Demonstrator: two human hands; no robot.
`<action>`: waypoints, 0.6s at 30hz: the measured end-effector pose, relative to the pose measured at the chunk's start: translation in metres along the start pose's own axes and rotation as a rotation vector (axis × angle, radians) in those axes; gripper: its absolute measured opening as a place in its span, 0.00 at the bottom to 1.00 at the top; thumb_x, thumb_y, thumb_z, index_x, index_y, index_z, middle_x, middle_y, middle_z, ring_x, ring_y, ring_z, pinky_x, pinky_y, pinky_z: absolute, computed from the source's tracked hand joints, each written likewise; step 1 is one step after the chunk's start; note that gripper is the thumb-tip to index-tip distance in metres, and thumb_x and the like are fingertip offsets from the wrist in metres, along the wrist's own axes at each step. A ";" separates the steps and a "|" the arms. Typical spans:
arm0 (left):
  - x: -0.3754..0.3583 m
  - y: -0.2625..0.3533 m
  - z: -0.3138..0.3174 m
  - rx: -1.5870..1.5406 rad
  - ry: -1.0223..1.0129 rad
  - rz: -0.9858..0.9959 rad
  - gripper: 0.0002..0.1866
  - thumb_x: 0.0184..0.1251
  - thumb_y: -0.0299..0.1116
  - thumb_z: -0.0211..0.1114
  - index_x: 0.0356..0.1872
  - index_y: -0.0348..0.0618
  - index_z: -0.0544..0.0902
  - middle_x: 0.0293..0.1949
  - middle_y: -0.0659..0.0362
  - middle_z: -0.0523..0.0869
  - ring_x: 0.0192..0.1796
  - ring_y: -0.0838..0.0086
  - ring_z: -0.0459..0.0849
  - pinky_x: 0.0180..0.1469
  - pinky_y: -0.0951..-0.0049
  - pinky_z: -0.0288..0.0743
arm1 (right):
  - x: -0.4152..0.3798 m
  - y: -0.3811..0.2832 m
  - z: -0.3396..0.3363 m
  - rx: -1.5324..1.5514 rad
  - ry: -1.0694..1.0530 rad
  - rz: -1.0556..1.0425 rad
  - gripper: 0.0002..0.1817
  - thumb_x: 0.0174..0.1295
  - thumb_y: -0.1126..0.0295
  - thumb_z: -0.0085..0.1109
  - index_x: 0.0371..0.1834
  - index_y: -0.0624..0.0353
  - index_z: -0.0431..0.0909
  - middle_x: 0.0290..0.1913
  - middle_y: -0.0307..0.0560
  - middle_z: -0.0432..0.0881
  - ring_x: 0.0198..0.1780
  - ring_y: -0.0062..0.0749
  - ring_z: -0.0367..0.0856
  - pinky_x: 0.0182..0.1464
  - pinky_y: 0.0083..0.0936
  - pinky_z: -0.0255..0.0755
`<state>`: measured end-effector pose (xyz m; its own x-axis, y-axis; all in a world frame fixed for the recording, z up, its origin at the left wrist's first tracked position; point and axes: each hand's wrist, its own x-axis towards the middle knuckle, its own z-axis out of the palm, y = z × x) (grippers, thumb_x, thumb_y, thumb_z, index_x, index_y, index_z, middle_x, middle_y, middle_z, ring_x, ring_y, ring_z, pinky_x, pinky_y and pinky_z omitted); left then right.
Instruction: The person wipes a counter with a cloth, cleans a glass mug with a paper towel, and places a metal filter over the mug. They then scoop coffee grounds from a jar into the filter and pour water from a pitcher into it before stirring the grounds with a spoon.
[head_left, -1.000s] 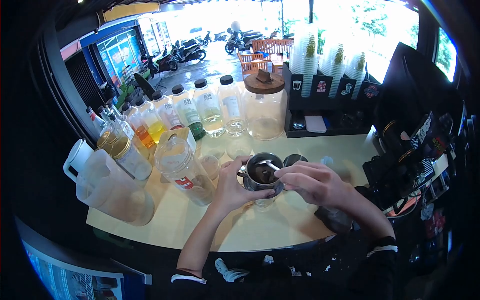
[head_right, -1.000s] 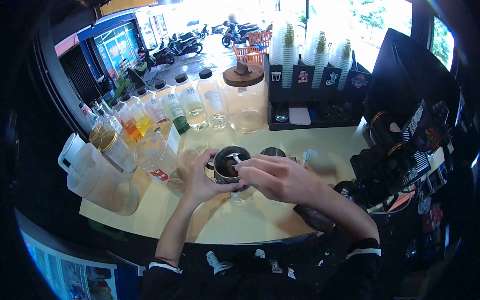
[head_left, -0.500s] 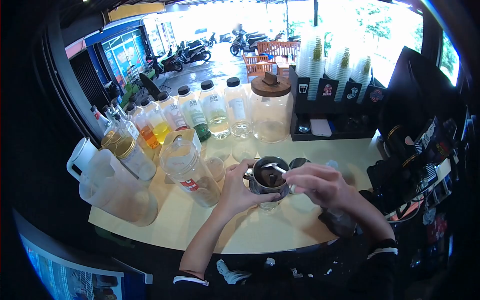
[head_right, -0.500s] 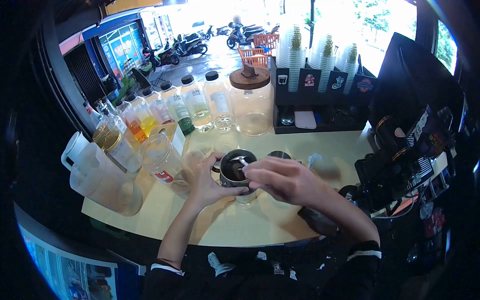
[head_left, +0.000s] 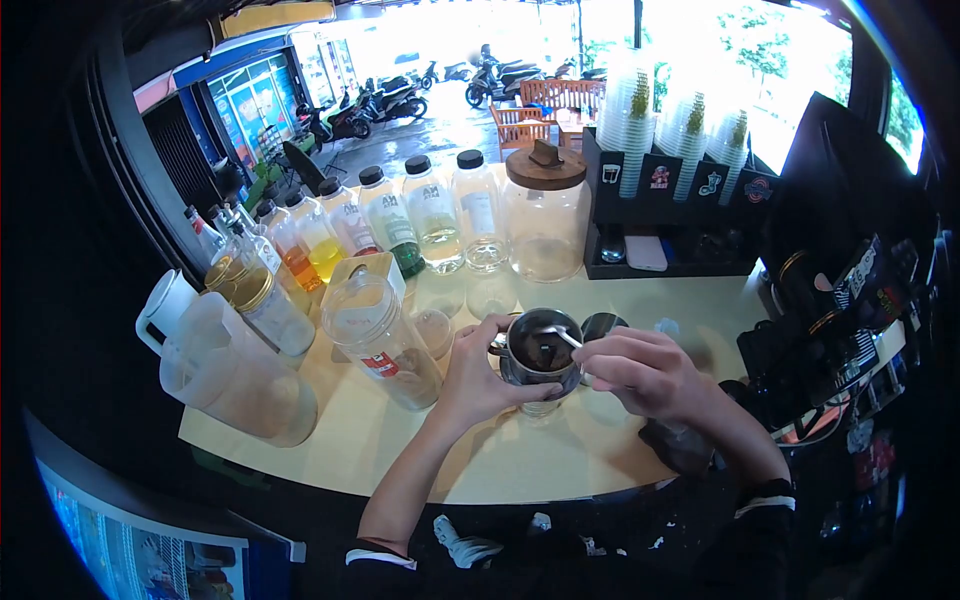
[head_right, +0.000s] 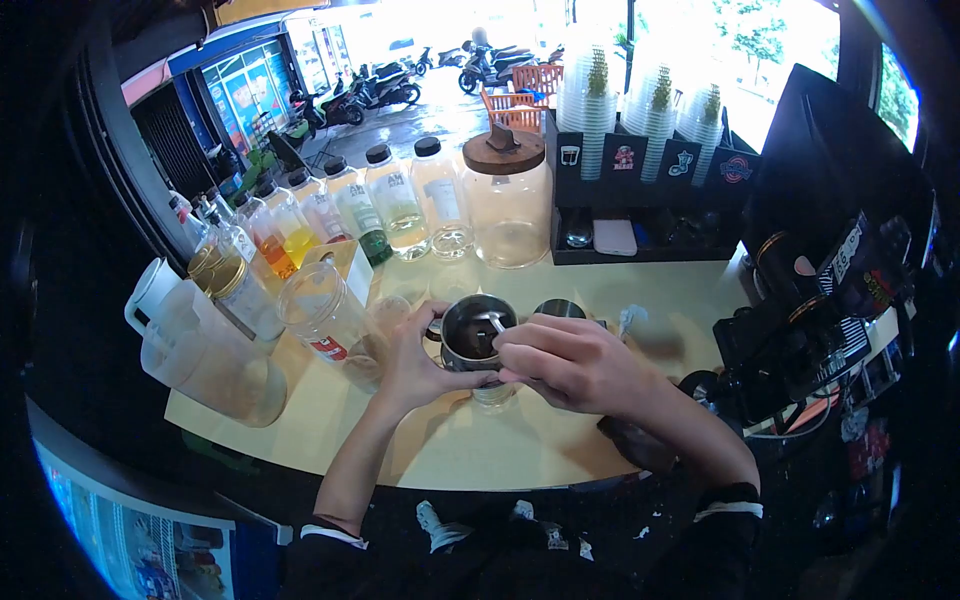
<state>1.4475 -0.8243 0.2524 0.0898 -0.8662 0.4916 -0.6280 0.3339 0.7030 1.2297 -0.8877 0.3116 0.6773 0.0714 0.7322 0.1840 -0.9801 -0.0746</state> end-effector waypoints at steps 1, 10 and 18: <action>0.000 0.000 0.001 0.000 -0.002 0.002 0.38 0.29 0.48 0.83 0.45 0.42 0.78 0.41 0.56 0.85 0.46 0.64 0.82 0.52 0.67 0.72 | 0.001 0.001 0.003 0.003 -0.006 0.009 0.14 0.56 0.71 0.65 0.42 0.61 0.72 0.39 0.48 0.80 0.35 0.40 0.82 0.33 0.31 0.78; 0.001 0.004 0.000 0.011 0.015 0.024 0.38 0.29 0.48 0.83 0.44 0.40 0.78 0.38 0.56 0.86 0.43 0.66 0.84 0.49 0.67 0.75 | 0.007 -0.004 0.001 0.023 -0.004 0.024 0.11 0.54 0.72 0.65 0.36 0.61 0.73 0.38 0.47 0.80 0.35 0.38 0.81 0.33 0.29 0.76; 0.000 0.001 0.000 -0.004 0.009 0.028 0.37 0.29 0.46 0.83 0.44 0.40 0.78 0.39 0.55 0.86 0.43 0.65 0.84 0.48 0.67 0.75 | 0.010 -0.003 0.006 0.046 0.047 0.011 0.11 0.52 0.72 0.65 0.32 0.62 0.72 0.34 0.46 0.78 0.33 0.37 0.80 0.33 0.31 0.76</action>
<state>1.4464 -0.8242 0.2535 0.0794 -0.8531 0.5157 -0.6276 0.3591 0.6908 1.2403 -0.8831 0.3150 0.6454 0.0513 0.7621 0.2103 -0.9711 -0.1127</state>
